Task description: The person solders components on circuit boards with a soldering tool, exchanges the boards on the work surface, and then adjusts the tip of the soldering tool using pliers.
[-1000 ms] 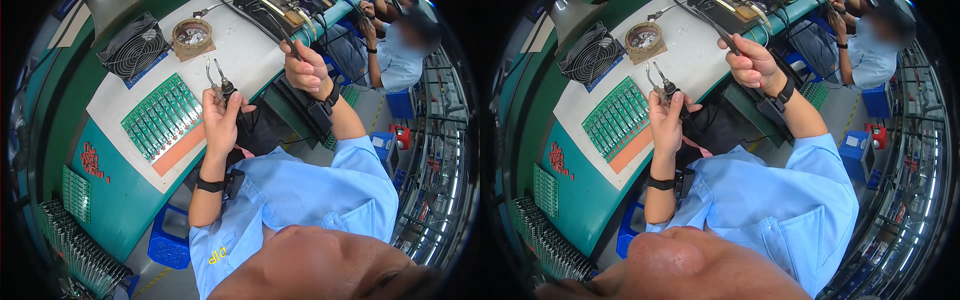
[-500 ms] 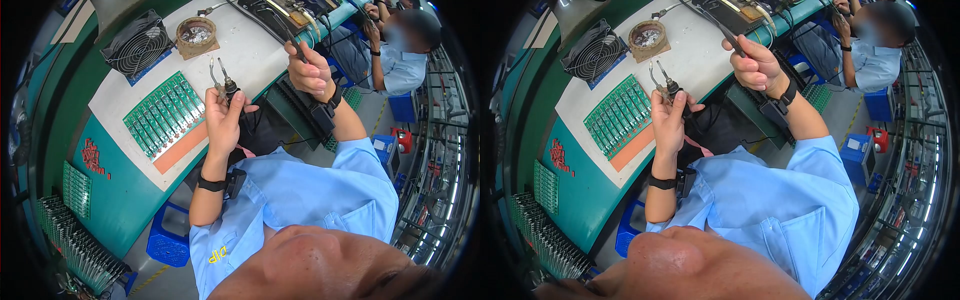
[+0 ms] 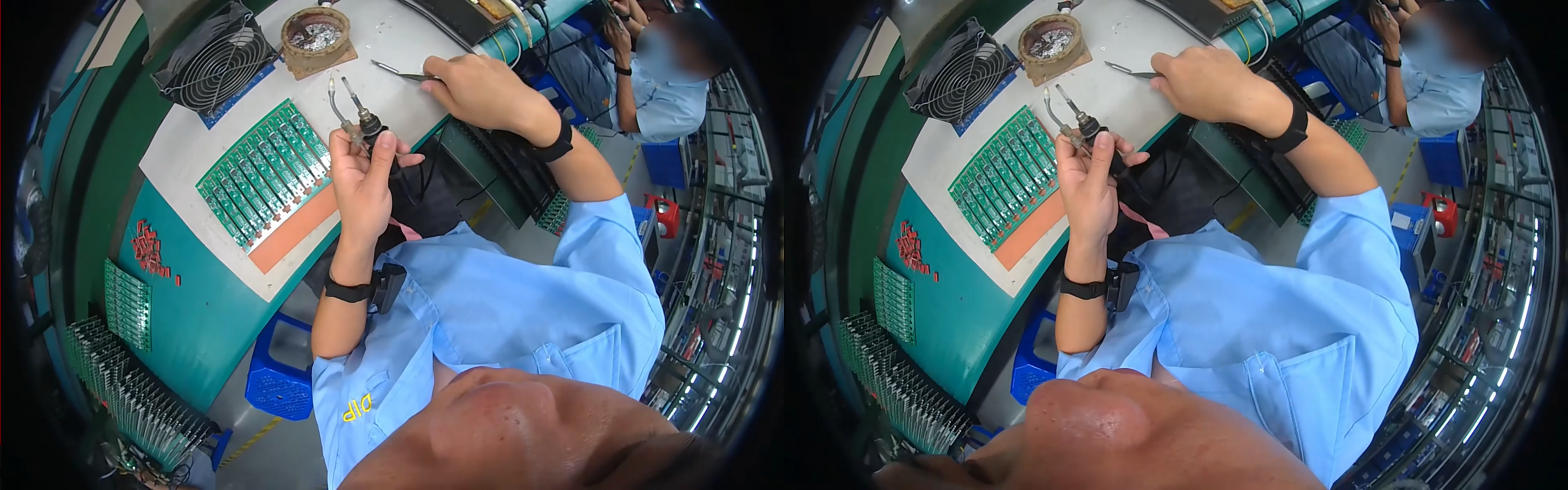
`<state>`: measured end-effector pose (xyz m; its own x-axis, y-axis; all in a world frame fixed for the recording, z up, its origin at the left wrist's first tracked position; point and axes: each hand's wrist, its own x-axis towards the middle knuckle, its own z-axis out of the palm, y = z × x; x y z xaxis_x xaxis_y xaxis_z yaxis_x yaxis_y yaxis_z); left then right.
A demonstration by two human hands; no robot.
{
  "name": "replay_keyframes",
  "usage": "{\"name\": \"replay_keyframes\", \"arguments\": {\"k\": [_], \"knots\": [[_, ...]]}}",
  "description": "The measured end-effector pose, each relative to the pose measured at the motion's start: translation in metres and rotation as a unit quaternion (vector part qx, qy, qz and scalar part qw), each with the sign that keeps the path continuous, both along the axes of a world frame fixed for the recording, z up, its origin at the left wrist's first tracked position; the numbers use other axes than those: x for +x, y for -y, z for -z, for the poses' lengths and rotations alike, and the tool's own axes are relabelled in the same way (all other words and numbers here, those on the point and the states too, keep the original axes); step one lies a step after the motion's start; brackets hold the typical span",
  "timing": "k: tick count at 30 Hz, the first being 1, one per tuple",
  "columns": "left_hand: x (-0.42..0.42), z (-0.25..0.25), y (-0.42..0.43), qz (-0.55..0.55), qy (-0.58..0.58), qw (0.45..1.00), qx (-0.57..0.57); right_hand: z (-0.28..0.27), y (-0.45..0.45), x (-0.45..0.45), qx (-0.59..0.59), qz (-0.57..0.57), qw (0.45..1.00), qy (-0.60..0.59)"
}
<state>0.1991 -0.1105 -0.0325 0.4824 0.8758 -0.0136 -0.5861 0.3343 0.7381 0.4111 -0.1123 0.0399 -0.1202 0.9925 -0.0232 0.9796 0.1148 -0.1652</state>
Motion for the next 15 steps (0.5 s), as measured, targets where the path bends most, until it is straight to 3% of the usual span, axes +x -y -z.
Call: {"name": "replay_keyframes", "arguments": {"k": [2,7,10,15], "knots": [[-0.001,0.000,0.000,-0.006,0.000,1.000,-0.001,-0.011,-0.001,-0.003,-0.023,0.006,0.996,0.085],[-0.001,0.001,-0.001,-0.004,-0.004,1.000,-0.003,-0.028,-0.007,0.000,-0.038,0.004,0.992,0.116],[0.000,0.002,-0.001,-0.002,0.002,1.000,-0.001,-0.019,-0.021,-0.005,0.073,-0.045,0.989,0.121],[-0.001,0.000,0.000,-0.006,0.002,1.000,-0.009,-0.013,-0.031,-0.017,0.050,-0.051,0.985,0.160]]}}
